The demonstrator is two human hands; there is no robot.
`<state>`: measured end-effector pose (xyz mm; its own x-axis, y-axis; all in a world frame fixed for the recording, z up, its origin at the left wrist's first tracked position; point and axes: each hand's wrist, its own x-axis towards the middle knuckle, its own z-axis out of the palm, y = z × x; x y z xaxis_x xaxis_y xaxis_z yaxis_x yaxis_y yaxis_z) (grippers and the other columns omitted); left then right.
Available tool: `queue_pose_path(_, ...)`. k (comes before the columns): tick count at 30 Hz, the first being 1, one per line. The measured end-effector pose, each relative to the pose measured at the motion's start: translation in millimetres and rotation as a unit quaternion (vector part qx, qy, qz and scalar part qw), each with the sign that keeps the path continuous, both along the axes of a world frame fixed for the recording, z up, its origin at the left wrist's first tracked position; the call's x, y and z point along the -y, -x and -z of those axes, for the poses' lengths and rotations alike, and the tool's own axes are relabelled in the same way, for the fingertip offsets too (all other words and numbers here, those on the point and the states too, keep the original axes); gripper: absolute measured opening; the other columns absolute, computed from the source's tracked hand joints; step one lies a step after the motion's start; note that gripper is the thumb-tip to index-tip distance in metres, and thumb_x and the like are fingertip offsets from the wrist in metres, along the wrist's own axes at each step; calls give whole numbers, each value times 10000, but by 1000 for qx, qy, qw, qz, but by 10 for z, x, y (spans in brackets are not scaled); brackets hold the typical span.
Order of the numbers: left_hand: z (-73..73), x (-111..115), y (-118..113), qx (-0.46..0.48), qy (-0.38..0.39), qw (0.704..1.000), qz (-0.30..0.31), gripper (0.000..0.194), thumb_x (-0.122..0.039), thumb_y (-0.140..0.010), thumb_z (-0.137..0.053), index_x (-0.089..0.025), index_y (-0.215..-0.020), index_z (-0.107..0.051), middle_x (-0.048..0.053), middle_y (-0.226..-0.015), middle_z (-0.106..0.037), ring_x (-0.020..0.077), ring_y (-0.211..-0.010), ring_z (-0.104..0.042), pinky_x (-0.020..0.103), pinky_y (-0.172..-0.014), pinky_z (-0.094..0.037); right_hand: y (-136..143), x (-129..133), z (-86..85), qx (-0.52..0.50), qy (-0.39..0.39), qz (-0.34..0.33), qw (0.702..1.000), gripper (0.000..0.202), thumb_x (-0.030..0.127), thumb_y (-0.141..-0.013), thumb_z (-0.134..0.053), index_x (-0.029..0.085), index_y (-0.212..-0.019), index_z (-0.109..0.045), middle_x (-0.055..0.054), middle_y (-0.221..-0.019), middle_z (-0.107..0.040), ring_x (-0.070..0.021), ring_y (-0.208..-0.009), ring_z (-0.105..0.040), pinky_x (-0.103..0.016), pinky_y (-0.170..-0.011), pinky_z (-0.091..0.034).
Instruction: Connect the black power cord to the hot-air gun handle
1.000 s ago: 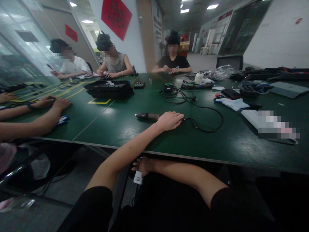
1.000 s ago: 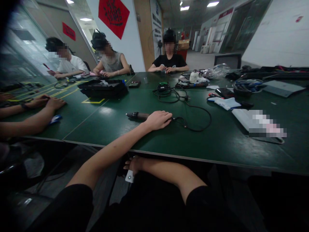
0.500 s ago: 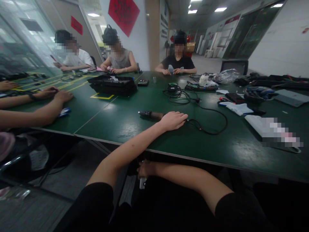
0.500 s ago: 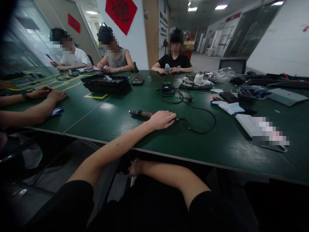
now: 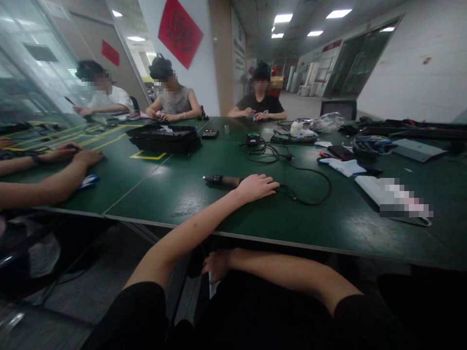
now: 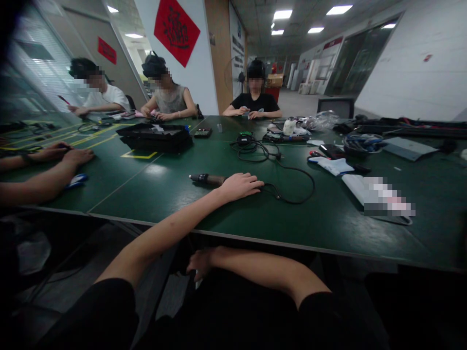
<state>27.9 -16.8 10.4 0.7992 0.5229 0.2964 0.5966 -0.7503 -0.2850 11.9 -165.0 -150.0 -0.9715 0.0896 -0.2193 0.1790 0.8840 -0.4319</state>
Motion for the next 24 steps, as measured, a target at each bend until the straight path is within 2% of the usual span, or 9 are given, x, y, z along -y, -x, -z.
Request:
queue_pose_path(2, 5, -43, -21, -13, -11, 1000, -5, 372, -420, -1102, -390, -283, -1413, -542, 74, -1163, -687, 207, -1011, -658, 307, -778, -461, -204, -32, -142, 16, 24, 16, 999, 190, 267, -831, -811, 338, -1005, -788, 32, -989, -765, -223, -914, -695, -287, -729, -488)
queue_pose_path(4, 5, -106, -14, -20, -16, 1000, -6, 367, -390, -1104, -390, -291, -1428, -533, 67, -1118, -690, 199, -972, -661, 295, -736, -447, -504, -52, -289, -35, 70, 37, 996, 209, 283, -927, -730, 310, -1131, -768, -3, -1111, -758, -207, -1004, -699, -297, -846, -515)
queue_pose_path(7, -1, -248, 136, -19, -8, 1000, -15, 368, -383, -1097, -422, -302, -1440, -526, 51, -1071, -695, 194, -948, -663, 280, -723, -437, -1115, -25, -506, -107, 97, 123, 982, 259, 333, -1005, -644, 279, -1242, -732, -41, -1252, -727, -198, -1117, -688, -316, -1000, -506)
queue_pose_path(9, -2, -361, 368, -4, 1, 999, -53, 346, -353, -1087, -441, -289, -1406, -560, 58, -1070, -701, 194, -964, -664, 282, -767, -448, -1582, 41, -633, -139, 91, 207, 964, 283, 358, -1047, -577, 310, -1297, -700, -29, -1340, -696, -203, -1199, -664, -347, -1071, -490)
queue_pose_path(11, -2, -462, 698, 8, 24, 995, -99, 323, -337, -1074, -451, -275, -1353, -603, 73, -1108, -705, 200, -1009, -661, 291, -832, -455, -2033, 135, -729, -149, 73, 293, 942, 291, 359, -1080, -502, 343, -1304, -687, -5, -1325, -711, -206, -1208, -668, -380, -1087, -497)
queue_pose_path(15, -4, -547, 1468, 19, 59, 976, -208, 390, -398, -1069, -382, -267, -1365, -601, 97, -1221, -693, 250, -1120, -631, 345, -953, -447, -2692, 345, -782, -174, 15, 384, 907, 284, 373, -1082, -487, 354, -1263, -705, 9, -1298, -734, -219, -1223, -682, -418, -1108, -514)
queue_pose_path(19, -3, -495, 2053, 42, 84, 930, -355, 452, -529, -1014, -407, -232, -1226, -672, 121, -1256, -678, 306, -1187, -589, 392, -1008, -418, -2907, 526, -738, -192, -37, 393, 898, 298, 285, -1068, -487, 325, -1262, -709, -17, -1275, -748, -212, -1195, -708, -394, -1062, -562)
queue_pose_path(22, 10, -437, 2301, 96, 53, 876, -470, 566, -652, -959, -445, -190, -1180, -685, 159, -1277, -669, 371, -1245, -534, 475, -1068, -373, -2864, 617, -779, -201, -78, 349, 912, 312, 223, -1034, -513, 302, -1264, -707, -30, -1236, -765, -219, -1167, -725, -396, -1031, -581)
queue_pose_path(24, 19, -403, 2408, 133, 44, 842, -520, 662, -736, -918, -473, -170, -1195, -675, 187, -1313, -650, 407, -1263, -508, 548, -1102, -334, -2804, 657, -866, -212, -103, 326, 915, 316, 199, -1013, -526, 296, -1253, -707, -28, -1217, -774, -223, -1156, -732, -408, -1023, -584)
